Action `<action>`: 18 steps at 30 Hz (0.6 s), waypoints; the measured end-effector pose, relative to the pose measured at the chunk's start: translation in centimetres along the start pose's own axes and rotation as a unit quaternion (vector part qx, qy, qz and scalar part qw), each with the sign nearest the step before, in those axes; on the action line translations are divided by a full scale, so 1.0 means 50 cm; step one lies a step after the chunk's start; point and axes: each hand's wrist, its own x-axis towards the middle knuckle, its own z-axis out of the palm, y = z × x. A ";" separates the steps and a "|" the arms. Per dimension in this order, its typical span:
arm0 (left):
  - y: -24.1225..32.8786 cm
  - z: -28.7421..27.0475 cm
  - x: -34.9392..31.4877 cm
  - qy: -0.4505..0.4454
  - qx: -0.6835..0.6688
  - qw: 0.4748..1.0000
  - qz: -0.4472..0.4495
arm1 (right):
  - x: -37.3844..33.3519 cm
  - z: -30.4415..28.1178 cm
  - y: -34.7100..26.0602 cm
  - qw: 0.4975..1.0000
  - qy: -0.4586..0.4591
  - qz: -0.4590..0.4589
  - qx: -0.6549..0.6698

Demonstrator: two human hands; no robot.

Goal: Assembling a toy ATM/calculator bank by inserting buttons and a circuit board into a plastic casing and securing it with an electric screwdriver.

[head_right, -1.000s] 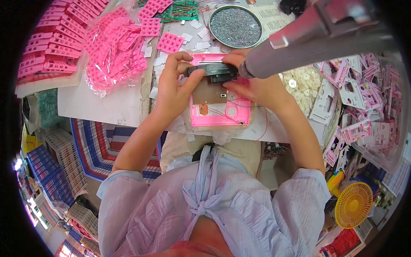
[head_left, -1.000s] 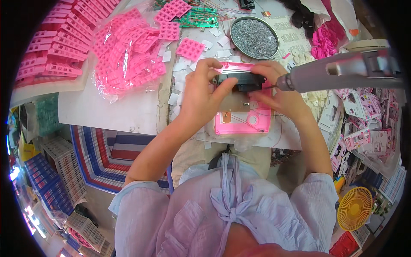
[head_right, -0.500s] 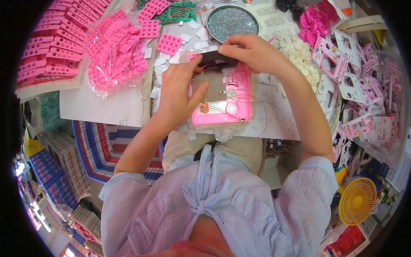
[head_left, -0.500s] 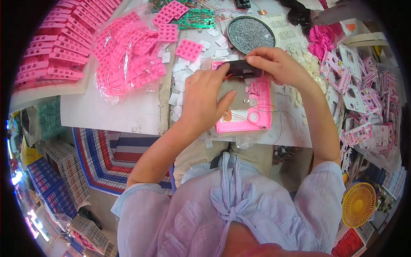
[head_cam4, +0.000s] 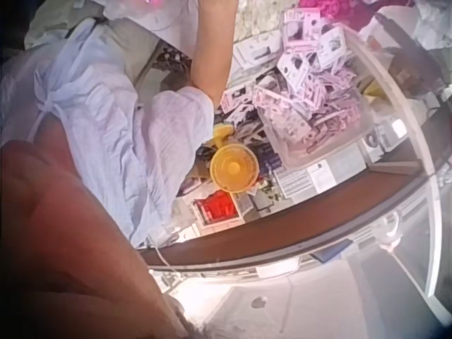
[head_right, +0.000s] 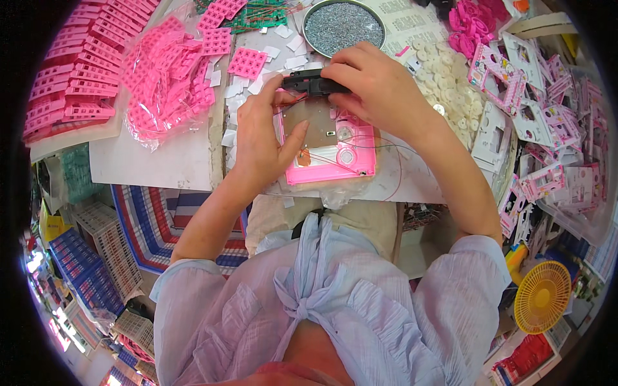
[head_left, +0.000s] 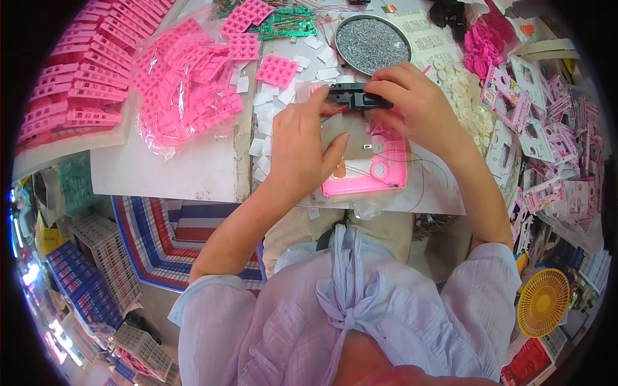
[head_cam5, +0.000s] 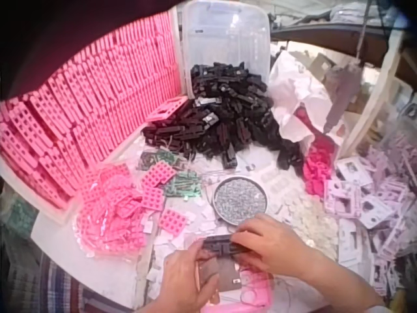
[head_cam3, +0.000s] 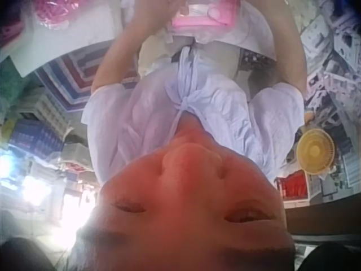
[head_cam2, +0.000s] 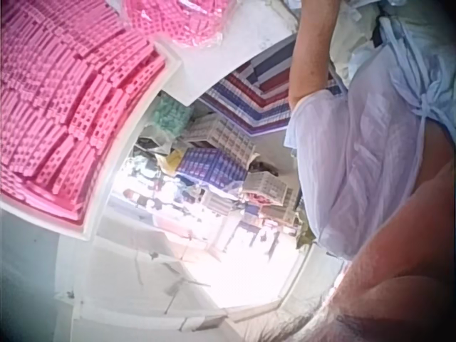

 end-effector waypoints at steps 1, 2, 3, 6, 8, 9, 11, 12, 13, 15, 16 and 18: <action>0.000 0.002 0.000 0.002 -0.006 1.000 -0.003 | 0.001 0.001 0.001 1.000 -0.004 0.004 -0.002; 0.000 0.003 0.000 0.004 -0.013 1.000 -0.007 | 0.001 0.003 0.003 1.000 -0.008 0.008 -0.004; 0.001 0.001 0.002 -0.002 -0.006 1.000 -0.007 | 0.001 0.006 0.004 1.000 -0.012 0.012 -0.005; 0.004 0.001 0.004 -0.011 0.012 1.000 -0.003 | -0.005 0.018 0.001 0.998 0.021 -0.012 -0.053; 0.001 0.003 0.004 -0.013 0.025 1.000 0.008 | -0.005 0.021 0.002 0.999 0.031 -0.011 -0.040; 0.000 0.003 0.006 -0.015 0.028 0.999 0.008 | -0.005 0.022 0.005 0.999 0.036 -0.010 -0.034; 0.001 -0.002 0.008 -0.021 0.035 0.999 0.006 | 0.005 0.010 0.022 0.999 -0.025 -0.009 0.025; 0.001 -0.002 0.005 -0.021 0.037 0.999 0.006 | 0.008 0.004 0.027 0.997 -0.056 -0.008 0.054; 0.001 0.000 0.002 -0.020 0.038 0.999 0.007 | 0.010 0.004 0.022 0.999 -0.042 -0.012 0.033; -0.001 0.003 0.002 -0.018 0.036 0.999 0.011 | 0.014 0.006 0.004 1.000 -0.015 -0.022 -0.011; -0.002 0.003 0.003 -0.016 0.035 0.999 0.011 | 0.013 0.007 -0.001 1.000 -0.005 -0.018 -0.020; -0.003 0.004 0.005 -0.016 0.036 0.999 0.011 | 0.010 0.009 -0.010 0.999 0.015 -0.011 -0.039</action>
